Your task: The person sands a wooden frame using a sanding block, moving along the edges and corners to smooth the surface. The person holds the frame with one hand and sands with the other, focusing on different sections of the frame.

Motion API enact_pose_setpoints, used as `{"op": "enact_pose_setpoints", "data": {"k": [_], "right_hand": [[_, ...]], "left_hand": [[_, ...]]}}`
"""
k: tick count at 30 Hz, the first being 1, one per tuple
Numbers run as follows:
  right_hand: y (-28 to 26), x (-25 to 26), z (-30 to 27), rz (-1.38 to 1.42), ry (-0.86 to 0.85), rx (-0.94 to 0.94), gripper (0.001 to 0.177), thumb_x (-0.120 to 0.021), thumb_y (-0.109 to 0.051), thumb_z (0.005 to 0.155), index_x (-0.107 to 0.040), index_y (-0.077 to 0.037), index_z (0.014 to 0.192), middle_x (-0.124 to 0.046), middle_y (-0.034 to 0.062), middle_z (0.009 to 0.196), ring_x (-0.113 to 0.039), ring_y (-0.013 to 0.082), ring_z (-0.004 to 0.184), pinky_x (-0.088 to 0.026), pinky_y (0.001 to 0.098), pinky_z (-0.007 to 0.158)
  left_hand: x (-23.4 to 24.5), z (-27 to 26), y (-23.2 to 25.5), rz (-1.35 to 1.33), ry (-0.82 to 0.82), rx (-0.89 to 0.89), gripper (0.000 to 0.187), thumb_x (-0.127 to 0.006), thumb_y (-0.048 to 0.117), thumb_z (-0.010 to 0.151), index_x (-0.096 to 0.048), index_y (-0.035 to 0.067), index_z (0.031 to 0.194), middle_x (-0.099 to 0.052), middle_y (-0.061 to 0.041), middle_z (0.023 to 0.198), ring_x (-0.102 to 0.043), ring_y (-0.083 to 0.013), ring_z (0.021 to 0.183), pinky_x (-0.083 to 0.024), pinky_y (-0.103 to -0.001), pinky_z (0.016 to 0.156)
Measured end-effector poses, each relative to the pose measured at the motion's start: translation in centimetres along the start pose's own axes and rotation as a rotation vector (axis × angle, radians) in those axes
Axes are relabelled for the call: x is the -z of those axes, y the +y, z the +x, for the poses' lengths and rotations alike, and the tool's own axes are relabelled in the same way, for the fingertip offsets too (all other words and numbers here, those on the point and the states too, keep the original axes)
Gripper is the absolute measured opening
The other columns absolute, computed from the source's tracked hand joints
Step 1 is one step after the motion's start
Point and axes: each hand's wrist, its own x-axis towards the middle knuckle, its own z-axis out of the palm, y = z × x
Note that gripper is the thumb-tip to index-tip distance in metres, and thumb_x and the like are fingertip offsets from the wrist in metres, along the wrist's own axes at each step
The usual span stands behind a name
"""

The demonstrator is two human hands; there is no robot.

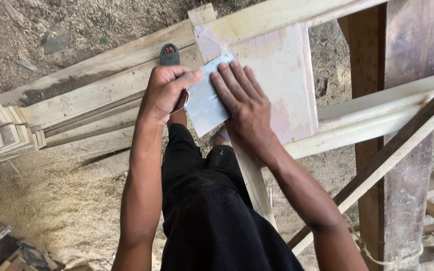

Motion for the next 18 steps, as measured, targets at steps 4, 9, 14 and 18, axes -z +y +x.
{"op": "enact_pose_setpoints", "data": {"k": [4,9,14,18], "right_hand": [[-0.4,-2.1,0.9,-0.043,0.105,-0.017,0.054,-0.061,0.002,0.095,-0.057,-0.007,0.148,-0.055,0.0168,0.152,-0.05,0.0357,0.146,-0.036,0.0496,0.126],[-1.8,-3.7,-0.3,-0.125,0.096,-0.063,0.049,-0.056,-0.001,0.1,-0.056,-0.004,0.149,-0.054,0.0186,0.153,-0.049,0.0375,0.146,-0.036,0.0511,0.125],[-2.4,-5.0,0.7,-0.207,0.073,-0.126,0.053,-0.055,-0.005,0.099,-0.052,-0.003,0.151,-0.051,0.0202,0.155,-0.047,0.0395,0.146,-0.036,0.0512,0.124],[-2.9,-5.3,1.0,-0.278,0.098,-0.11,0.056,-0.059,-0.008,0.098,-0.049,-0.003,0.153,-0.05,0.0213,0.156,-0.046,0.0399,0.146,-0.039,0.052,0.12]], "left_hand": [[0.5,1.5,0.9,-0.009,0.039,0.013,0.019,-0.077,0.018,0.091,-0.078,-0.001,0.087,-0.062,0.005,0.061,-0.047,-0.0019,0.047,-0.034,-0.02,0.043],[2.3,2.6,1.3,0.158,-0.04,0.033,0.017,-0.081,0.016,0.089,-0.079,-0.002,0.088,-0.064,0.003,0.061,-0.05,-0.0015,0.047,-0.037,-0.021,0.042],[3.5,5.0,3.1,0.265,-0.106,0.025,0.02,-0.081,0.017,0.091,-0.078,-0.001,0.085,-0.065,-0.003,0.06,-0.049,-0.0046,0.042,-0.036,-0.022,0.039],[3.2,5.3,4.2,0.41,-0.129,-0.005,0.014,-0.084,0.015,0.085,-0.081,0.003,0.09,-0.074,-0.001,0.066,-0.059,-0.0033,0.047,-0.043,-0.019,0.043]]}}
